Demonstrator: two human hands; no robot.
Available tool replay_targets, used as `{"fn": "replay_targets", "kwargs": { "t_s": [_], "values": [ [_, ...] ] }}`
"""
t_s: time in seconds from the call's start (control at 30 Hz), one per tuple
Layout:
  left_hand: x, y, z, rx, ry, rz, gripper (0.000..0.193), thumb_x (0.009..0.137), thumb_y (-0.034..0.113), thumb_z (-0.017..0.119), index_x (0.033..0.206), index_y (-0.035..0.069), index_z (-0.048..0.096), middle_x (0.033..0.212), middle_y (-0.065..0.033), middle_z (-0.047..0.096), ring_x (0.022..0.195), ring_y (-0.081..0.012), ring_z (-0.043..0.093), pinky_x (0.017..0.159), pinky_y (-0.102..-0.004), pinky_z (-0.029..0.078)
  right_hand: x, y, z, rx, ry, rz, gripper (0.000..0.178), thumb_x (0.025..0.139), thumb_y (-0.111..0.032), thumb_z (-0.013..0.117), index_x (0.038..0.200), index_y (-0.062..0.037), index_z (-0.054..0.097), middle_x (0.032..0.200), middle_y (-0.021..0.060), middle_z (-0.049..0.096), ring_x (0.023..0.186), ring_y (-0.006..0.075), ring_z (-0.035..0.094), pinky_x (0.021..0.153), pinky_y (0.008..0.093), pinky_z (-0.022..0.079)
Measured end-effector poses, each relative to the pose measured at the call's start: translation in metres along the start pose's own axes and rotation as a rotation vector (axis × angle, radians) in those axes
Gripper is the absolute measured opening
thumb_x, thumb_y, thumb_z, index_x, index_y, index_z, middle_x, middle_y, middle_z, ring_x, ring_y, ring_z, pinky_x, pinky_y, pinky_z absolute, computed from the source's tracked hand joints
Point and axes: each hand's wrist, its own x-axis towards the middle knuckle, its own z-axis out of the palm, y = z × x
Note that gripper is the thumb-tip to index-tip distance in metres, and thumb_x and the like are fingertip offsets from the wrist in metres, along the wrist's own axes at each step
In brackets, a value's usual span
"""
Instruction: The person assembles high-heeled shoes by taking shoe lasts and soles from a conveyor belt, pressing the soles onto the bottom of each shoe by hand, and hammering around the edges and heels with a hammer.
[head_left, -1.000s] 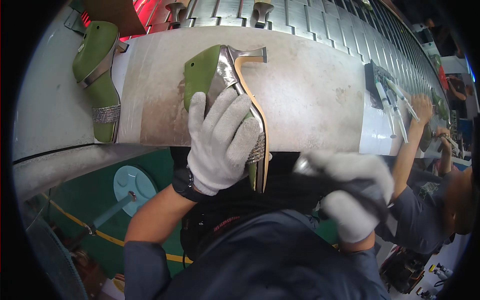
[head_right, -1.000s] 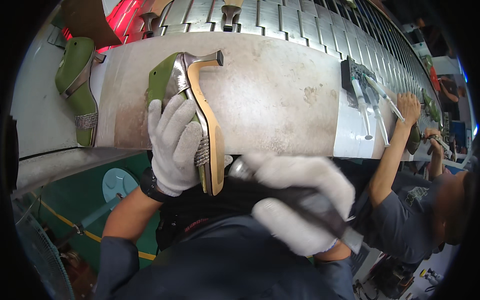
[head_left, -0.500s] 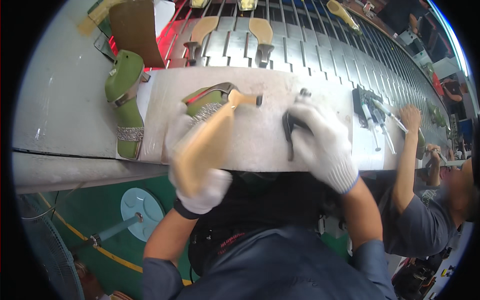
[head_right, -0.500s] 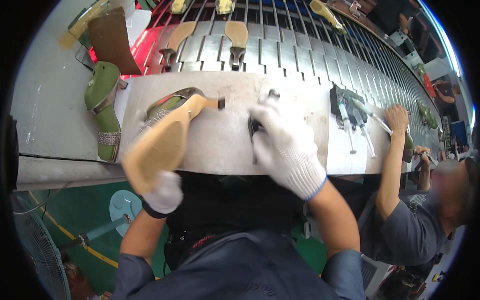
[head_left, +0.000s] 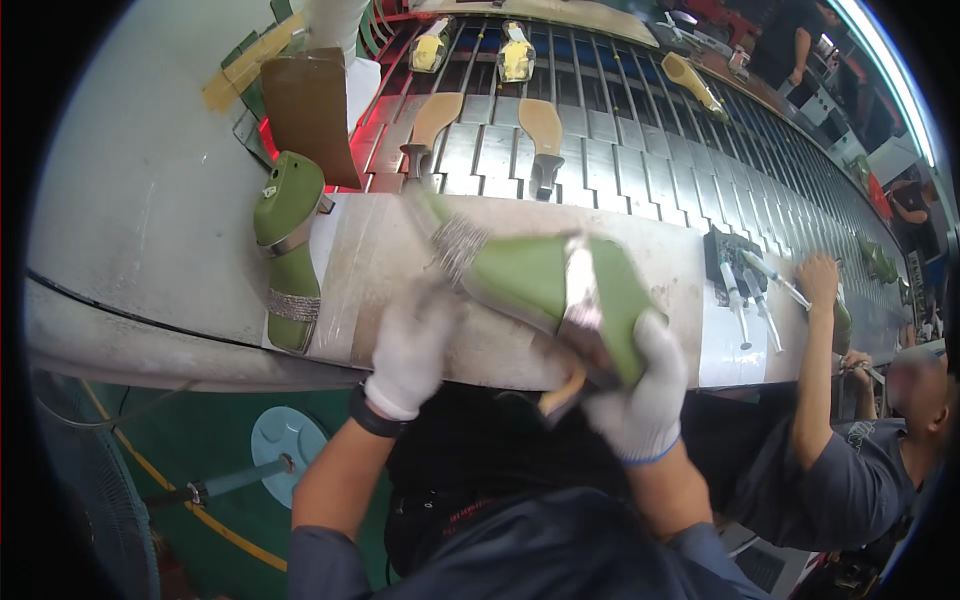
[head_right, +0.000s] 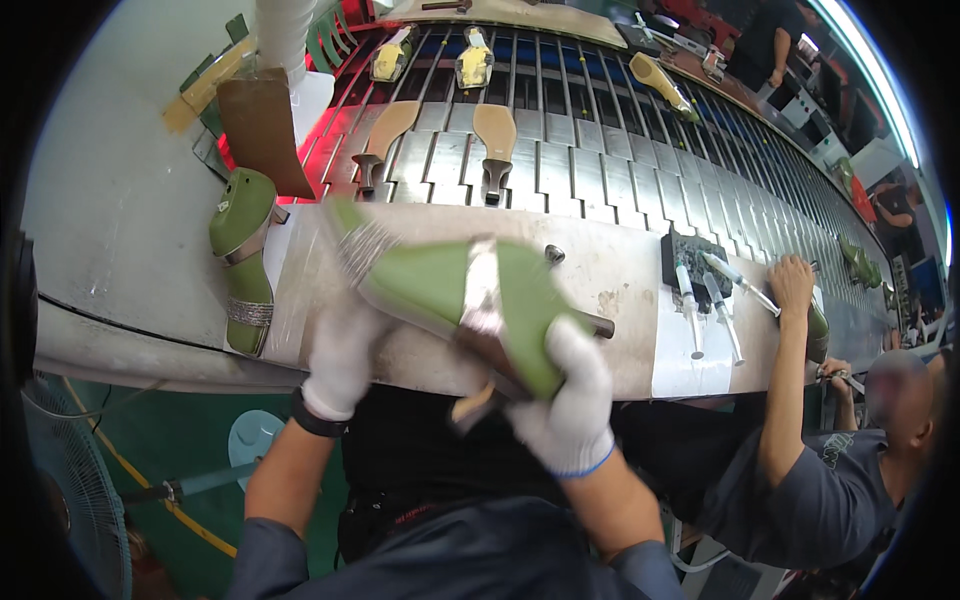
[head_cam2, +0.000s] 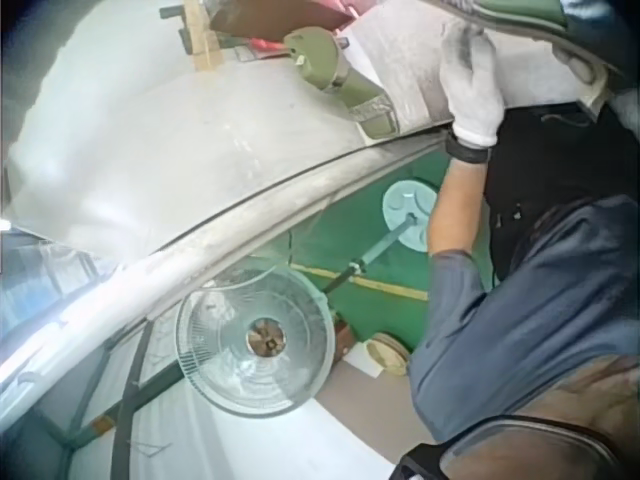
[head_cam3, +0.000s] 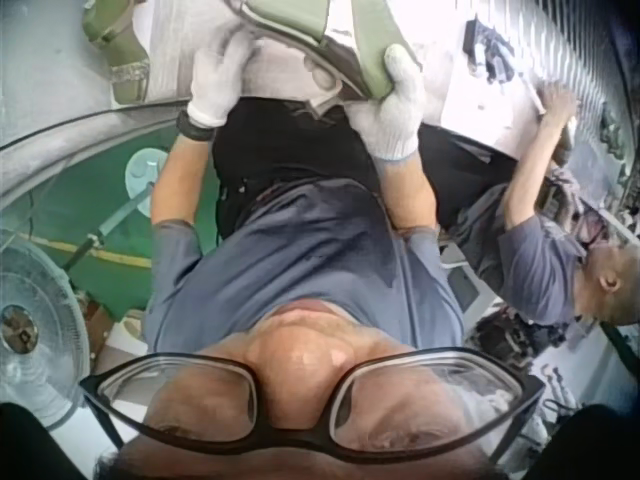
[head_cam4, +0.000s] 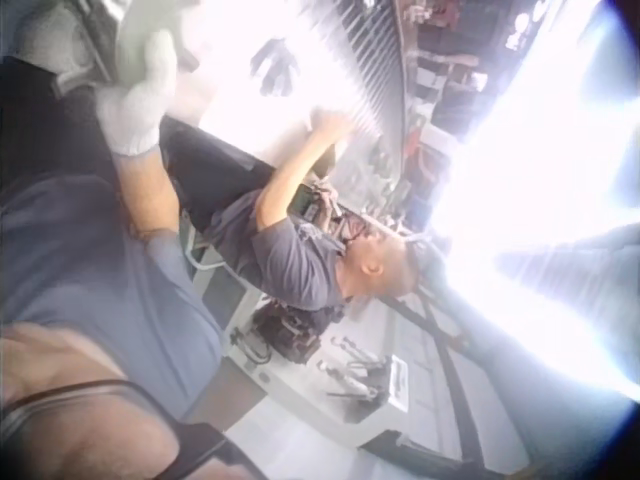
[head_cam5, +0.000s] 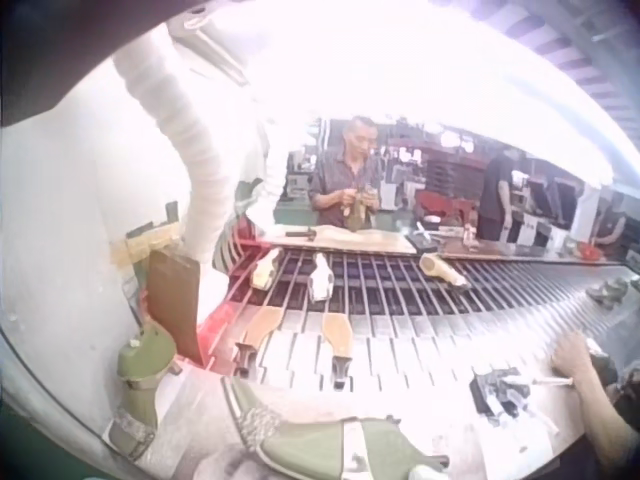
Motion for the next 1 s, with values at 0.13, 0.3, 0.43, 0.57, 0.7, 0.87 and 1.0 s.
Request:
{"fn": "replay_targets", "kwargs": {
  "t_s": [0.13, 0.3, 0.43, 0.57, 0.7, 0.87, 1.0],
  "values": [
    [-0.001, 0.055, 0.009, 0.402, -0.251, 0.277, 0.045, 0.086, 0.013, 0.087, 0.125, -0.004, 0.075, 0.121, -0.0218, 0.078, 0.11, -0.0377, 0.077, 0.1, -0.0449, 0.06, 0.095, -0.051, -0.012, -0.26, -0.143, -0.392, 0.047, 0.115, -0.031, 0.049, 0.148, 0.0024, 0.054, 0.13, 0.0191, 0.07, 0.11, 0.0347, 0.073, 0.079, 0.0477, 0.066],
    [0.0, 0.048, 0.018, 0.37, -0.216, 0.353, 0.043, 0.087, 0.011, 0.085, 0.125, -0.003, 0.075, 0.12, -0.0222, 0.077, 0.111, -0.0384, 0.076, 0.099, -0.0445, 0.06, 0.236, -0.103, -0.054, -0.707, 0.37, -0.811, 0.047, 0.102, -0.025, 0.076, 0.14, 0.0011, 0.069, 0.125, 0.0139, 0.078, 0.109, 0.0238, 0.074, 0.097, 0.0356, 0.058],
    [-0.003, 0.055, -0.006, 0.218, 0.016, 0.288, 0.053, 0.091, 0.01, 0.083, 0.14, -0.005, 0.067, 0.133, -0.022, 0.072, 0.124, -0.0336, 0.071, 0.108, -0.0419, 0.055, 0.253, -0.092, -0.078, -1.24, 0.592, -0.639, 0.065, 0.096, -0.029, 0.079, 0.153, -0.0031, 0.063, 0.136, 0.0187, 0.076, 0.125, 0.0316, 0.072, 0.111, 0.0386, 0.052],
    [0.045, 0.066, -0.092, 0.618, 0.562, 0.321, 0.08, 0.09, 0.017, 0.087, 0.156, -0.008, 0.048, 0.152, -0.0286, 0.058, 0.138, -0.0384, 0.061, 0.12, -0.0457, 0.046, 0.203, -0.074, -0.07, -1.377, 0.548, -0.785, 0.068, 0.099, -0.029, 0.073, 0.158, -0.0001, 0.056, 0.15, 0.0259, 0.067, 0.141, 0.0352, 0.063, 0.116, 0.0416, 0.05],
    [0.089, 0.039, -0.167, 0.517, 0.43, -0.079, 0.071, 0.092, 0.027, 0.088, 0.147, -0.008, 0.058, 0.137, -0.0193, 0.07, 0.122, -0.0276, 0.069, 0.108, -0.0384, 0.054, 0.115, -0.03, -0.082, -1.338, 0.167, -0.801, 0.049, 0.1, -0.019, 0.072, 0.144, 0.0022, 0.067, 0.136, 0.0252, 0.073, 0.128, 0.0317, 0.071, 0.11, 0.0423, 0.056],
    [0.083, 0.041, -0.145, 0.004, 0.235, -0.325, 0.048, 0.095, 0.017, 0.082, 0.138, -0.001, 0.069, 0.123, -0.008, 0.077, 0.106, -0.017, 0.072, 0.094, -0.0339, 0.058, 0.071, -0.01, -0.082, -1.648, -0.08, -1.09, 0.029, 0.09, -0.002, 0.077, 0.119, 0.0003, 0.076, 0.111, 0.02, 0.079, 0.1, 0.0353, 0.078, 0.093, 0.0421, 0.061],
    [0.044, 0.049, -0.087, -0.605, 0.248, -0.231, 0.078, 0.101, 0.022, 0.076, 0.168, 0.003, 0.042, 0.164, -0.0113, 0.055, 0.148, -0.0244, 0.055, 0.127, -0.0382, 0.041, 0.075, -0.009, -0.084, -1.58, -0.03, -0.948, 0.033, 0.089, -0.004, 0.078, 0.122, -0.0007, 0.076, 0.116, 0.0205, 0.079, 0.108, 0.0374, 0.077, 0.1, 0.0449, 0.06]
  ]
}}
